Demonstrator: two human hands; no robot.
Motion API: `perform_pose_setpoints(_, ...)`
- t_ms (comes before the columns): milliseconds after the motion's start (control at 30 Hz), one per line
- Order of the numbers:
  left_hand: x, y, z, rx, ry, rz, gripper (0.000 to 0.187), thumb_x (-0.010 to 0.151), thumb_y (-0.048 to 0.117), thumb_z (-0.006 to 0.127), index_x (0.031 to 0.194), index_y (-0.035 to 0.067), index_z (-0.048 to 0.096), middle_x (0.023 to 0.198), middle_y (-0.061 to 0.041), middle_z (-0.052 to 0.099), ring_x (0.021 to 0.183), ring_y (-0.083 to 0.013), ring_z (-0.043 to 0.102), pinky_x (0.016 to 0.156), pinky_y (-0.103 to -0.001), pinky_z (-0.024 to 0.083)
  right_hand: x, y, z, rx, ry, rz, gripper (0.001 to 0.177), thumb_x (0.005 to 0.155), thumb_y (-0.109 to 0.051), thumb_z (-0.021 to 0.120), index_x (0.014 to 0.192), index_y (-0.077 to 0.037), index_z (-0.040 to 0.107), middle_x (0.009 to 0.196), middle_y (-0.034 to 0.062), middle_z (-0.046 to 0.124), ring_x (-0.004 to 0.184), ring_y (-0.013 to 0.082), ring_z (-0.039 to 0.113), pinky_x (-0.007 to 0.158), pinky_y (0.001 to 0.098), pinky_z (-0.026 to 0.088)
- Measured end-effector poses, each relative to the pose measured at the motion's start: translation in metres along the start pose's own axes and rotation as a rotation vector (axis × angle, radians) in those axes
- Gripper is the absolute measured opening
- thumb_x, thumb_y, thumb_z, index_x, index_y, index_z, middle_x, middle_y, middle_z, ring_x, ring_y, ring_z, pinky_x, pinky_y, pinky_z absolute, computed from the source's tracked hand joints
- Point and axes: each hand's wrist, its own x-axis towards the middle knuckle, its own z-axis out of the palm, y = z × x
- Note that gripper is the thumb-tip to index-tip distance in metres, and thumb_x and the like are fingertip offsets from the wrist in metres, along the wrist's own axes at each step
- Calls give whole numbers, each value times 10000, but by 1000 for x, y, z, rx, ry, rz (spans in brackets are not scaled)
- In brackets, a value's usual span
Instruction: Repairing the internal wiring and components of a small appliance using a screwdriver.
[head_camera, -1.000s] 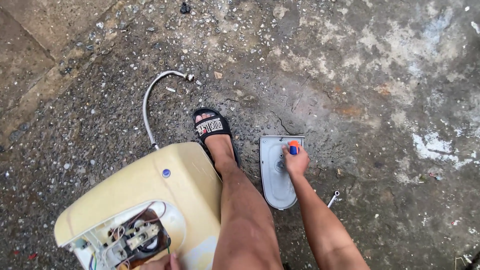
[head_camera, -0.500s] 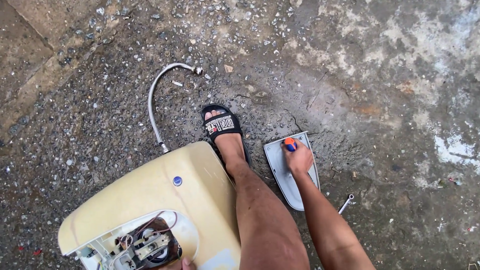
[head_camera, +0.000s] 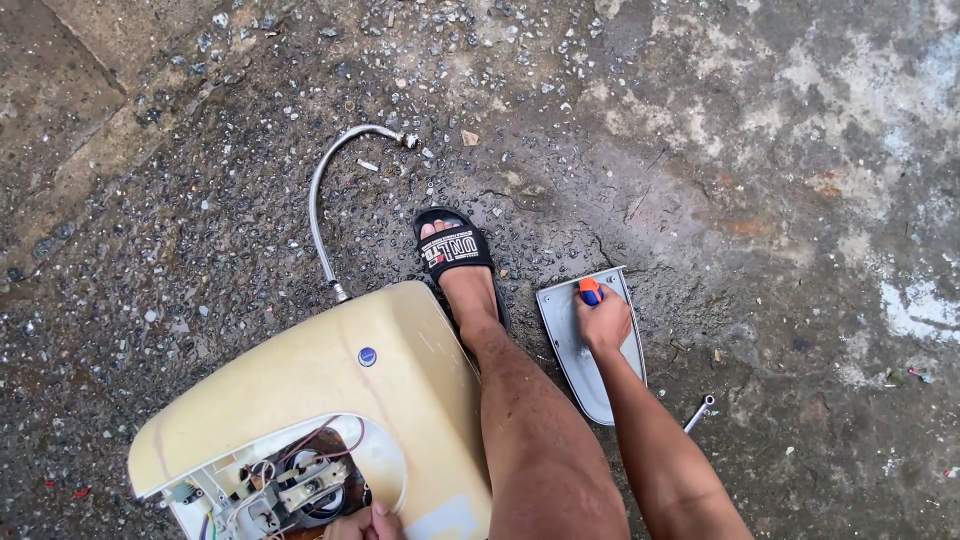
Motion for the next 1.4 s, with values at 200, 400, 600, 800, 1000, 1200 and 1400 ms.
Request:
perform_pose_setpoints(200, 6, 16, -4, -6, 32, 24, 247, 758, 190, 737, 587, 74, 602, 406, -30, 401, 393, -180, 366, 472, -323, 391, 2, 6, 0, -19, -28, -38, 234, 890, -287, 694, 1003, -95, 765, 822, 131, 750, 705, 331, 672, 743, 444, 535)
perform_pose_setpoints(400, 21, 56, -19, 15, 25, 28, 209, 754, 104, 719, 591, 89, 589, 402, -20, 407, 408, -187, 391, 561, -331, 408, 7, 18, -1, 54, -16, -81, 234, 855, -275, 710, 999, -102, 773, 763, 100, 731, 644, 290, 628, 692, 421, 519)
perform_pose_setpoints(600, 24, 54, -21, 19, 15, 73, 202, 761, 105, 709, 593, 77, 600, 403, -26, 390, 402, -203, 398, 513, -339, 413, 2, 25, -28, 307, 32, -98, 152, 841, -170, 711, 906, -33, 729, 696, 52, 663, 594, 179, 545, 622, 334, 490)
perform_pose_setpoints(800, 17, 49, -14, -6, 62, 32, 226, 769, 106, 737, 609, 62, 585, 426, -31, 382, 432, -191, 360, 541, -334, 390, 5, 20, -44, 183, -2, -98, 140, 839, -159, 734, 931, -54, 748, 731, 62, 699, 606, 183, 586, 619, 339, 509)
perform_pose_setpoints(1000, 11, 33, -5, 7, 60, 17, 282, 764, 162, 753, 571, 80, 566, 418, -24, 363, 418, -184, 332, 504, -334, 364, 14, 5, -45, -384, -74, -299, 412, 823, -118, 678, 1215, -234, 728, 1114, 37, 764, 903, 364, 728, 803, 498, 562)
perform_pose_setpoints(1200, 4, 14, 2, 29, 13, -27, 328, 767, 213, 751, 535, 51, 584, 406, -53, 399, 400, -197, 372, 471, -332, 392, 49, 31, -12, -556, -123, -287, 356, 843, -289, 711, 1197, -252, 724, 1065, 8, 694, 991, 333, 753, 901, 511, 625)
perform_pose_setpoints(1400, 1, 11, 4, 31, 8, -28, 334, 760, 217, 742, 521, 43, 585, 404, -65, 404, 400, -216, 380, 473, -342, 403, 36, 23, -20, -591, -49, -365, 225, 835, -245, 745, 997, -101, 685, 1001, 93, 702, 818, 363, 717, 744, 485, 577)
